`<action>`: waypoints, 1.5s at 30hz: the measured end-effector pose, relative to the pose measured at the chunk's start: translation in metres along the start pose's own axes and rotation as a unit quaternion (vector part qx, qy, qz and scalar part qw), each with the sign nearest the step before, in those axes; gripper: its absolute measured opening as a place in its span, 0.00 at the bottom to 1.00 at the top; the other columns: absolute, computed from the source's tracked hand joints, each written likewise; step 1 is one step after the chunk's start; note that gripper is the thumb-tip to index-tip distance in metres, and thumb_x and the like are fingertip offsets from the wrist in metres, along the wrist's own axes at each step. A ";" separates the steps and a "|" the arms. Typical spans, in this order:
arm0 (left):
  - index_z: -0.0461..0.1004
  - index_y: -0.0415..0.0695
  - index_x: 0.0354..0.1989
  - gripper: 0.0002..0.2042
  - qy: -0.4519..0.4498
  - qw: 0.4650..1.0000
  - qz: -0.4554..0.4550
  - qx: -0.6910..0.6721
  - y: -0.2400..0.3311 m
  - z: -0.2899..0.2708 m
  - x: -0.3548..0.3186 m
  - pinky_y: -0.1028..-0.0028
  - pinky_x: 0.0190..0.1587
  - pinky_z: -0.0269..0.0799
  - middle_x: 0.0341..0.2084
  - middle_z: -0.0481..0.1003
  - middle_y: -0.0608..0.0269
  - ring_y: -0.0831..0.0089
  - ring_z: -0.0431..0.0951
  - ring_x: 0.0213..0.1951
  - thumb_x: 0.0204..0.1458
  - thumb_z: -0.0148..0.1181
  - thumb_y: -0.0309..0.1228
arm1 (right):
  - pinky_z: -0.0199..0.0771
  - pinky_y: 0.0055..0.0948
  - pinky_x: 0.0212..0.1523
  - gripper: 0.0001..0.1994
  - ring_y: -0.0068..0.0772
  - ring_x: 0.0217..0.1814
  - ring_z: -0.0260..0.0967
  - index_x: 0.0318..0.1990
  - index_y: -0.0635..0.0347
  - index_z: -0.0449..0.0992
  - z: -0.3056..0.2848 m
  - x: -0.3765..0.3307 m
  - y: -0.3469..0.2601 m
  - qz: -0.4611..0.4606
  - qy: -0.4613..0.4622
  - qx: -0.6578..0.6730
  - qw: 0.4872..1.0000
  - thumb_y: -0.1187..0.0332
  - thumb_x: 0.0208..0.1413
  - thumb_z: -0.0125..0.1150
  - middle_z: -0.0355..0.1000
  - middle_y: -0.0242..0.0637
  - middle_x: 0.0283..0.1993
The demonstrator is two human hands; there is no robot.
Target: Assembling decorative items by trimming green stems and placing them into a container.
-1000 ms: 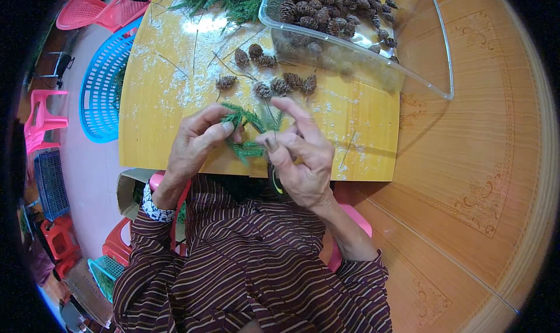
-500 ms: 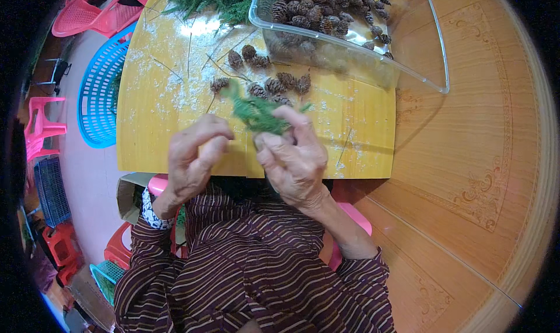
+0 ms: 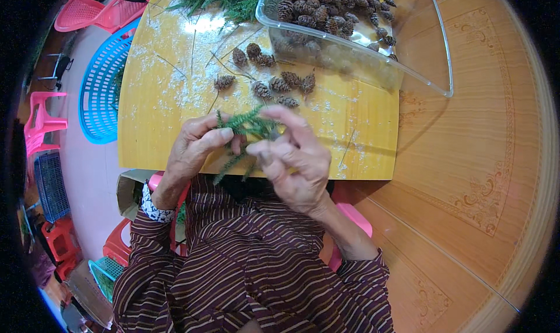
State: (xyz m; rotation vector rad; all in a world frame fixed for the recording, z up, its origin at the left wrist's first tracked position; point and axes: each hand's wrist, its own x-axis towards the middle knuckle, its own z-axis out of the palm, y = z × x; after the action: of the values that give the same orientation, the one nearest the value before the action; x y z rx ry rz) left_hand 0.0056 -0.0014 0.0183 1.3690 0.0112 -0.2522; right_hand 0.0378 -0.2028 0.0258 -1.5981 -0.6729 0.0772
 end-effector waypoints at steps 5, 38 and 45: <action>0.75 0.37 0.39 0.08 -0.050 0.998 -0.021 0.033 0.001 0.001 -0.002 0.82 0.35 0.65 0.25 0.72 0.72 0.85 0.69 0.30 0.55 0.54 0.26 | 0.66 0.16 0.33 0.13 0.18 0.35 0.66 0.35 0.69 0.79 -0.005 0.004 0.008 0.084 -0.016 0.014 0.996 0.65 0.61 0.54 0.72 0.38 0.44; 0.73 0.35 0.42 0.14 0.008 0.968 -0.080 -0.238 -0.009 -0.004 0.005 0.73 0.47 0.69 0.33 0.76 0.60 0.73 0.75 0.39 0.56 0.53 0.35 | 0.55 0.12 0.19 0.13 0.09 0.21 0.55 0.37 0.56 0.75 -0.008 -0.003 0.025 0.354 0.117 0.458 0.807 0.57 0.63 0.52 0.73 0.31 0.33; 0.74 0.35 0.41 0.15 -0.023 0.985 -0.090 -0.142 -0.004 -0.002 0.002 0.73 0.47 0.70 0.33 0.76 0.60 0.73 0.75 0.39 0.55 0.54 0.35 | 0.55 0.12 0.18 0.13 0.09 0.21 0.55 0.37 0.55 0.74 -0.010 -0.003 0.023 0.354 0.118 0.457 0.807 0.57 0.63 0.51 0.73 0.31 0.33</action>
State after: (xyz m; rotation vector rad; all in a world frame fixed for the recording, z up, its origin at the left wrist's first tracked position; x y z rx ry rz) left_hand 0.0073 -0.0008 0.0140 1.0776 0.1283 -0.4178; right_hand 0.0483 -0.2123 0.0050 -0.7964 0.2134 0.6467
